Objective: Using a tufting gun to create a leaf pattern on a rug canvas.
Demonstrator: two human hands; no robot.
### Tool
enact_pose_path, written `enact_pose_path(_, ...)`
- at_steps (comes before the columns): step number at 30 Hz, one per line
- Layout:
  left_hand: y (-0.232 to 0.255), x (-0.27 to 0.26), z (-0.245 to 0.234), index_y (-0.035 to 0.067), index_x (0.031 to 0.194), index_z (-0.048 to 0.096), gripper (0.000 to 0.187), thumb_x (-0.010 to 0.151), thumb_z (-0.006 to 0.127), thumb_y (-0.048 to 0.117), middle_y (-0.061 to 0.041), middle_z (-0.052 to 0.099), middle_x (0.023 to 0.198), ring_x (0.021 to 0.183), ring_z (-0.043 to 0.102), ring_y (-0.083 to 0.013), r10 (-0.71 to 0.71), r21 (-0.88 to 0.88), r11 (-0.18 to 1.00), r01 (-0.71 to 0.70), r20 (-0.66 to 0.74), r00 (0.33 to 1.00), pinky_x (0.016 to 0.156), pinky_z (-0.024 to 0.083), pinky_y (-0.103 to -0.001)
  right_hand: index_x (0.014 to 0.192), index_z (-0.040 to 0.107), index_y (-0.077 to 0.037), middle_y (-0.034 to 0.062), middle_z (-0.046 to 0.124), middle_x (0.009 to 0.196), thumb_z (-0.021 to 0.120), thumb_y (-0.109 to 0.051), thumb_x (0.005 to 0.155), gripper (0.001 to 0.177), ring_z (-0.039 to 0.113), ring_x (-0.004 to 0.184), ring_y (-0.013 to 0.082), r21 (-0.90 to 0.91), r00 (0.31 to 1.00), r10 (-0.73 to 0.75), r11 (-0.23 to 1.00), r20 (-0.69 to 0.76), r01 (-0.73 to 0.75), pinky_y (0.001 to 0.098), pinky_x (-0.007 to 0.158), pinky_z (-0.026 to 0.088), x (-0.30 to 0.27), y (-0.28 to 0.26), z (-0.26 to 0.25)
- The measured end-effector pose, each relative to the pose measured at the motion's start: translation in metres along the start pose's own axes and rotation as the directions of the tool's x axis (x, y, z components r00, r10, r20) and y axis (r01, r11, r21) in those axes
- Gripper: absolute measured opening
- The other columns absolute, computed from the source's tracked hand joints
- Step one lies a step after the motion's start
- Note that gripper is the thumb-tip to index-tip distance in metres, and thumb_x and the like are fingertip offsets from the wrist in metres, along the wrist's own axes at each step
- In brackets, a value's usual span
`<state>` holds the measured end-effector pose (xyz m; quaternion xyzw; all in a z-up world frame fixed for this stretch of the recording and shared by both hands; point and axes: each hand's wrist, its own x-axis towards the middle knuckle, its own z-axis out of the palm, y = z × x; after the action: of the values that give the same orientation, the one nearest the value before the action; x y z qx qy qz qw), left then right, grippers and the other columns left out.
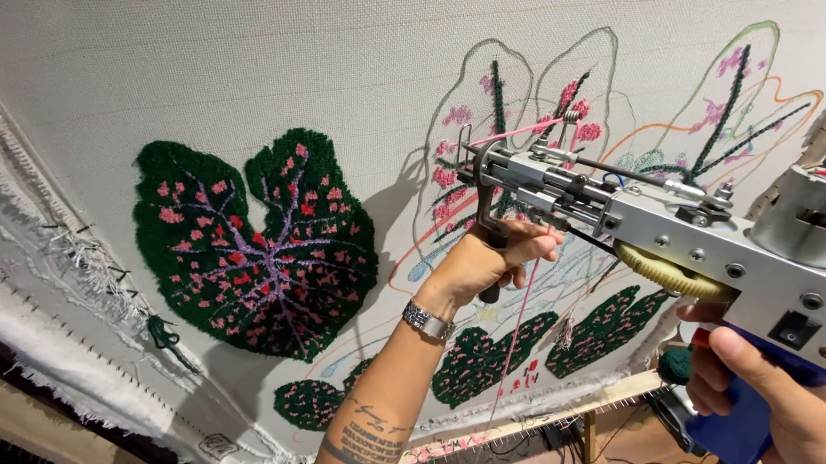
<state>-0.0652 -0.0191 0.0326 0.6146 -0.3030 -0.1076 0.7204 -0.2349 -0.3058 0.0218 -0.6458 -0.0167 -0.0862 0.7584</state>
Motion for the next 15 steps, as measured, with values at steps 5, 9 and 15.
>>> enact_pose_path(5,-0.016,-0.001,-0.003,0.003,0.103,0.079,0.028,0.09,0.077,0.028,-0.001,0.076,0.088,0.058,0.06,-0.0068,0.009,0.058,0.998,-0.006,-0.064,0.998,0.053,0.05,-0.024,0.126,0.059,0.014,0.0125,0.05,0.071,0.068,-0.015,0.102,0.039,0.046,0.057,0.0212,-0.037,0.995,-0.099,0.994,0.005,0.099,0.0358,0.049,0.04,-0.004,-0.005,0.021)
enact_pose_path(9,-0.027,0.003,-0.011,0.002,0.101,0.08,0.027,0.091,0.079,0.027,-0.003,0.069,0.071,0.056,0.06,-0.0068,-0.043,0.146,0.987,0.061,-0.121,0.992,0.049,0.042,-0.023,0.125,0.062,0.013,0.0132,0.051,0.071,0.067,-0.011,0.101,0.035,0.047,0.056,0.0216,-0.088,0.989,-0.149,0.985,-0.009,0.148,0.0346,0.048,0.039,-0.003,-0.01,0.036)
enact_pose_path(15,-0.026,0.006,-0.018,0.002,0.099,0.078,0.028,0.089,0.078,0.027,-0.002,0.07,0.071,0.056,0.063,-0.0071,-0.047,0.153,0.986,0.066,-0.124,0.991,0.048,0.041,-0.023,0.121,0.065,0.015,0.0122,0.051,0.072,0.068,-0.011,0.101,0.033,0.049,0.056,0.0204,-0.001,0.988,-0.149,0.989,0.034,0.149,0.0341,0.047,0.04,0.004,-0.008,0.044)
